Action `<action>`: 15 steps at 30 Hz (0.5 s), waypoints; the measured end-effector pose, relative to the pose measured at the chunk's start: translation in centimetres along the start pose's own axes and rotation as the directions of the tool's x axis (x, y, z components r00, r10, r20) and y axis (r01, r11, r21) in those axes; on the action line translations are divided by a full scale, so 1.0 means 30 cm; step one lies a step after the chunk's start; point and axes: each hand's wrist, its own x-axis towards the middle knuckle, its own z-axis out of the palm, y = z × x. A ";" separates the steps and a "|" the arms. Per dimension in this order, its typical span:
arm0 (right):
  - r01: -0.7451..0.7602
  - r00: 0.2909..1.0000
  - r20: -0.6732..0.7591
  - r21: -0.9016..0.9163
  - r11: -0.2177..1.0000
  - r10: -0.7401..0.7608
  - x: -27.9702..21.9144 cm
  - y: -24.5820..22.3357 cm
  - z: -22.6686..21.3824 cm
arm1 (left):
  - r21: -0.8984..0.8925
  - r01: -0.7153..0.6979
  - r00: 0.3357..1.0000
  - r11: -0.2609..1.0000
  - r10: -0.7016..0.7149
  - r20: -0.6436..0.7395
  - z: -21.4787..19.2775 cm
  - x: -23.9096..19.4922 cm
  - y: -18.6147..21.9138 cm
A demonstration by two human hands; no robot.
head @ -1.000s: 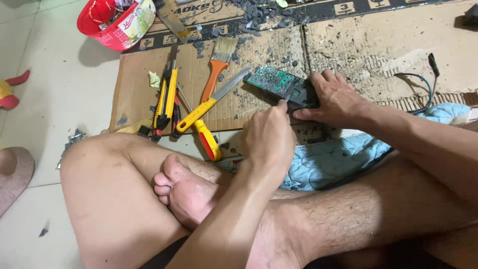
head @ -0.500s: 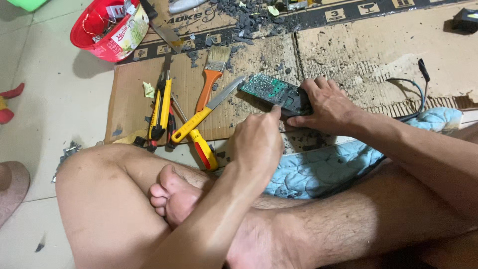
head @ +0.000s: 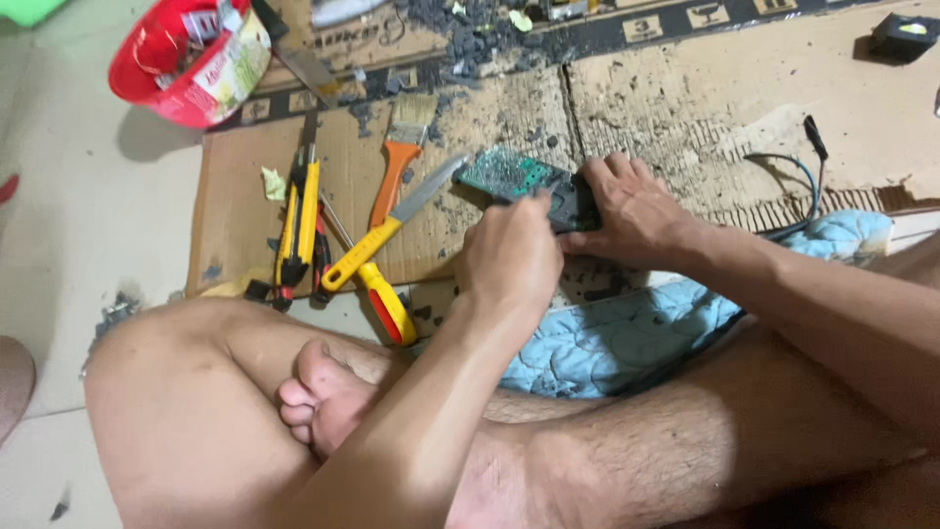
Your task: The person sits on the floor and uses a small metal tool to scrape the surface of a green circuit board. They hold the board steady with one hand while scraping with the other, creating debris on the cardboard below.
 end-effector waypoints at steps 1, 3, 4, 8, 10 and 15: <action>0.008 1.000 -0.003 -0.004 1.000 -0.008 0.002 -0.005 -0.015 | -0.004 0.002 1.000 1.000 -0.002 -0.009 -0.005 -0.010 -0.008; -0.014 1.000 0.007 0.036 0.999 0.014 -0.014 -0.016 -0.020 | 0.018 -0.034 0.999 0.999 0.035 -0.037 0.000 -0.037 -0.033; -0.020 1.000 0.013 0.043 0.999 0.019 -0.030 -0.022 -0.015 | 0.021 -0.032 0.999 0.999 0.032 -0.027 0.002 -0.057 -0.044; -0.012 1.000 0.007 0.037 0.999 0.011 -0.034 -0.044 -0.036 | -0.043 -0.062 0.993 0.997 0.058 -0.103 -0.003 -0.031 -0.066; -0.009 1.000 -0.004 0.040 0.999 0.009 -0.014 -0.024 -0.026 | -0.088 -0.031 0.994 0.996 0.021 -0.111 0.003 0.008 -0.046; -0.010 1.000 0.008 -0.013 1.000 0.010 0.016 0.017 0.012 | -0.117 0.019 0.999 0.993 -0.023 -0.028 0.012 0.008 0.011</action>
